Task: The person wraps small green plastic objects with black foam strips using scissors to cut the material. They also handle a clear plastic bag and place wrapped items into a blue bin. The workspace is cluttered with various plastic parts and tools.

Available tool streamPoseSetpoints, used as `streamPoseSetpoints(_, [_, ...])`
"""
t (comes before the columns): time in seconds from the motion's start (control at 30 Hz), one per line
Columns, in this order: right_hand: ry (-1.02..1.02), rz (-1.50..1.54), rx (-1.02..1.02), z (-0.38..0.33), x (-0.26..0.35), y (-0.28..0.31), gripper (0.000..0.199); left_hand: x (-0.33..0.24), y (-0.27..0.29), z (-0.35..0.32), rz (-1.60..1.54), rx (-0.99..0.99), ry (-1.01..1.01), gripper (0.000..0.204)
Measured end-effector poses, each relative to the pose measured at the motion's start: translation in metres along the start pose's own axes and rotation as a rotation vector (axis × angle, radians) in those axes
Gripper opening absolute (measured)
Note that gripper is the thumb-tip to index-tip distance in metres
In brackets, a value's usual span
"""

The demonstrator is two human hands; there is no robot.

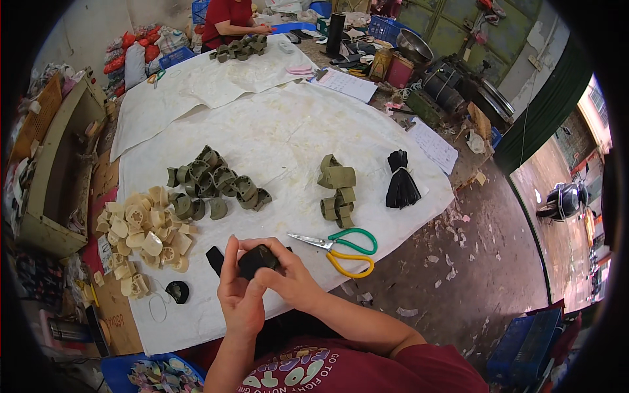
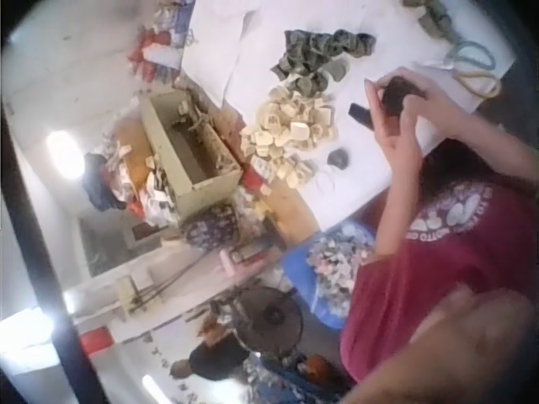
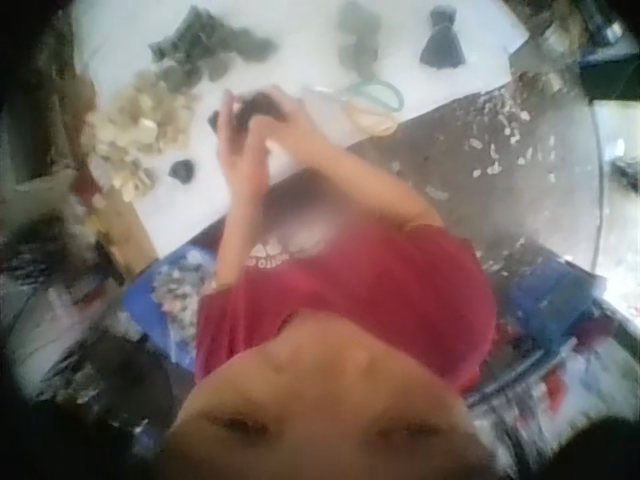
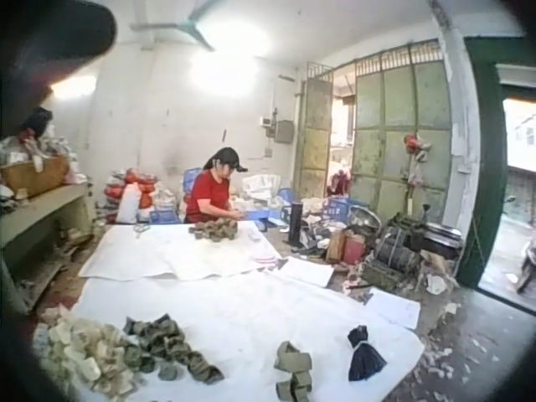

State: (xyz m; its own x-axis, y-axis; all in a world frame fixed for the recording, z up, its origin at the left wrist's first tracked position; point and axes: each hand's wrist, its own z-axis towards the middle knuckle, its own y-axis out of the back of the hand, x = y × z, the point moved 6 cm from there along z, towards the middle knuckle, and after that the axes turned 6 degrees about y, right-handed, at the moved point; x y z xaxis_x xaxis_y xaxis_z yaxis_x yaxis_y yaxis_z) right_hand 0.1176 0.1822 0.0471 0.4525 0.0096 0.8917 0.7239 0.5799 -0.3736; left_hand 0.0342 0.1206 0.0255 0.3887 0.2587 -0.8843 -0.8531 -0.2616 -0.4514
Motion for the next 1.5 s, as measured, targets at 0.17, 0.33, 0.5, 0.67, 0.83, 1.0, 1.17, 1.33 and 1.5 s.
streamPoseSetpoints(0.17, [-0.129,0.115,-0.052,0.006,-0.012,-0.002,0.025,-0.009,-0.005,-0.001,0.188,-0.034,-0.085,0.07])
streamPoseSetpoints(0.33, [-0.264,0.328,-0.134,0.003,-0.03,-0.001,0.023,-0.011,-0.005,-0.004,0.452,0.016,-0.233,0.066])
streamPoseSetpoints(0.5, [-0.299,0.412,-0.158,0.005,-0.033,0.003,0.025,-0.007,-0.007,-0.004,0.319,-0.021,-0.166,0.066])
streamPoseSetpoints(0.67, [-0.248,0.406,-0.037,0.004,-0.016,0.001,0.029,-0.008,0.001,-0.002,0.07,-0.058,-0.174,0.067])
streamPoseSetpoints(0.83, [-0.127,0.018,-0.032,-0.001,-0.019,-0.002,0.031,0.005,0.015,-0.005,0.351,-0.073,-0.186,0.064])
streamPoseSetpoints(1.0, [-0.24,0.442,0.032,0.013,-0.03,0.004,0.031,-0.011,0.001,-0.003,0.161,-0.026,-0.207,0.07])
streamPoseSetpoints(1.17, [-0.092,-0.01,0.018,0.001,-0.02,-0.002,0.029,0.004,0.015,-0.007,0.279,-0.049,-0.151,0.077])
streamPoseSetpoints(1.33, [0.062,-0.269,0.167,0.007,-0.019,-0.002,0.034,0.004,0.014,-0.003,-0.1,-0.124,0.032,0.076])
streamPoseSetpoints(1.5, [0.339,-0.744,0.268,-0.003,-0.008,-0.01,0.037,0.005,0.017,-0.003,-0.284,-0.184,0.152,0.066])
